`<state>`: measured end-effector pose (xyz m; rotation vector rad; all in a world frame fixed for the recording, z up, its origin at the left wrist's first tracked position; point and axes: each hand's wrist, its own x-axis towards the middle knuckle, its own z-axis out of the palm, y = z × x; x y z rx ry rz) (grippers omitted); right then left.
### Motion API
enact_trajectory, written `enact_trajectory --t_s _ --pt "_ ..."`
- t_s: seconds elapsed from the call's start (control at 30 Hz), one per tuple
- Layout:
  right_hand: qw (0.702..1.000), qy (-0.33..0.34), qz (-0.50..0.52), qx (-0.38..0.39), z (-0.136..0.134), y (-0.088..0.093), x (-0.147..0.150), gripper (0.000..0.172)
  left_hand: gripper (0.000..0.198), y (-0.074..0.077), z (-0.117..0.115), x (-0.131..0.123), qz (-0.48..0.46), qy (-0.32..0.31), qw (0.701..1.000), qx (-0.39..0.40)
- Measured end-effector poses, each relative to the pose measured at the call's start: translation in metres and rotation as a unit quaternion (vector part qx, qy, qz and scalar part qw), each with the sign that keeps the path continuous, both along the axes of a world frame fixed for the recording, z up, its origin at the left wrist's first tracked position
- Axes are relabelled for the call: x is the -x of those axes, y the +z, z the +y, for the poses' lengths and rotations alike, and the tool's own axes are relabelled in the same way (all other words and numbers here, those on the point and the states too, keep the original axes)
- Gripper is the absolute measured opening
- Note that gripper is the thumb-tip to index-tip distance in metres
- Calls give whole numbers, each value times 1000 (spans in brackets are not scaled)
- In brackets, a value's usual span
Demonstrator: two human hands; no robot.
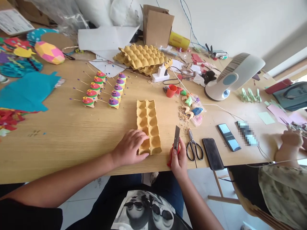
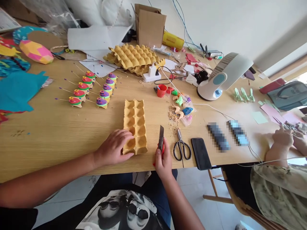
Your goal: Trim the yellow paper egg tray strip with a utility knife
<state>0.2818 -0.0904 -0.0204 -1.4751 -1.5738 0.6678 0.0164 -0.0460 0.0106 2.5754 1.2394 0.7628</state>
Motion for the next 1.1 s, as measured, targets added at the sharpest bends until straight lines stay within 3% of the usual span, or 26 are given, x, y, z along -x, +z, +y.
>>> enact_trajectory --t_s 0.17,0.43,0.77,0.9,1.03,1.1 --pt "1000 -12 -4 -6 1 -2 1 55 48 5 5 -14 24 5 1000 19" --pt "999 -24 -46 -17 1 4 2 56 41 -4 13 -12 -57 -51 997 12" --pt "997 -34 -69 -26 7 5 5 56 23 -5 16 -10 0 -42 999 -3" --pt "994 -38 -101 -15 -1 20 12 58 18 -6 16 -10 18 -32 999 -1" --pt "989 -3 -147 18 -34 48 31 57 18 -6 17 -9 13 -33 999 9" --pt "971 38 -228 66 -52 58 44 57 18 -6 17 -9 8 -30 999 10"
